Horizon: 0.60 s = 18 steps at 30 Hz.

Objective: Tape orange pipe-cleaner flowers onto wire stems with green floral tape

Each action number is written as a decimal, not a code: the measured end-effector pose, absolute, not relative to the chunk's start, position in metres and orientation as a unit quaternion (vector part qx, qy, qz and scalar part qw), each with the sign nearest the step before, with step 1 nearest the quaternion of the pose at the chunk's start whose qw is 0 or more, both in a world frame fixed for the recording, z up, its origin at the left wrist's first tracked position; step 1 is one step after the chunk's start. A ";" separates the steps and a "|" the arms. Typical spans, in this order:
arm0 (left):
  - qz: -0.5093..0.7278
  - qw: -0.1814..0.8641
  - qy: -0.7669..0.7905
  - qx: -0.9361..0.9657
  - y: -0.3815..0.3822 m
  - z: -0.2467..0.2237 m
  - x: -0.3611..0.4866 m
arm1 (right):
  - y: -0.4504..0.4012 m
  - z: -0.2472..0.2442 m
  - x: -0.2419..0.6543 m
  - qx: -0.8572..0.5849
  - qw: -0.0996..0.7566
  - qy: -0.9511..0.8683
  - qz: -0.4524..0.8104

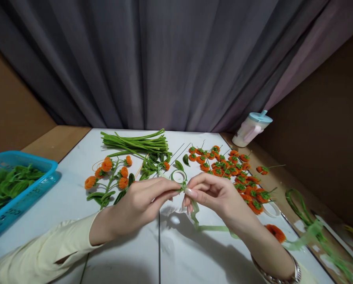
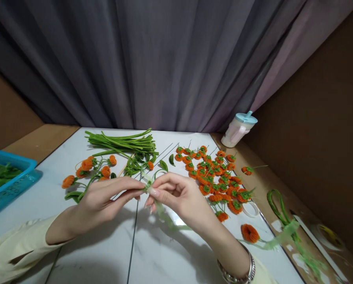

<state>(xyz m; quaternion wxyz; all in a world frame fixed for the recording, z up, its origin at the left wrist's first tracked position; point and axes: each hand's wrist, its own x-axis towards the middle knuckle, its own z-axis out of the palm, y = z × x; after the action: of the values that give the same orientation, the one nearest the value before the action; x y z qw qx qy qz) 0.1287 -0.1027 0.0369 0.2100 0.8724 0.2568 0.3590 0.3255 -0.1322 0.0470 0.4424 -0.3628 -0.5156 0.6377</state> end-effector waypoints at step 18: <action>0.306 0.142 0.128 0.933 -0.099 0.039 0.116 | -0.129 0.047 0.331 -0.341 0.389 -0.479 0.709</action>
<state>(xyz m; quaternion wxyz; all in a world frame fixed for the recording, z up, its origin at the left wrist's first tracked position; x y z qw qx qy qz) 0.1156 -0.0988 0.0393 0.1417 0.9326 0.1283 0.3061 0.3310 -0.1295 0.0473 0.3890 -0.3414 -0.4789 0.7090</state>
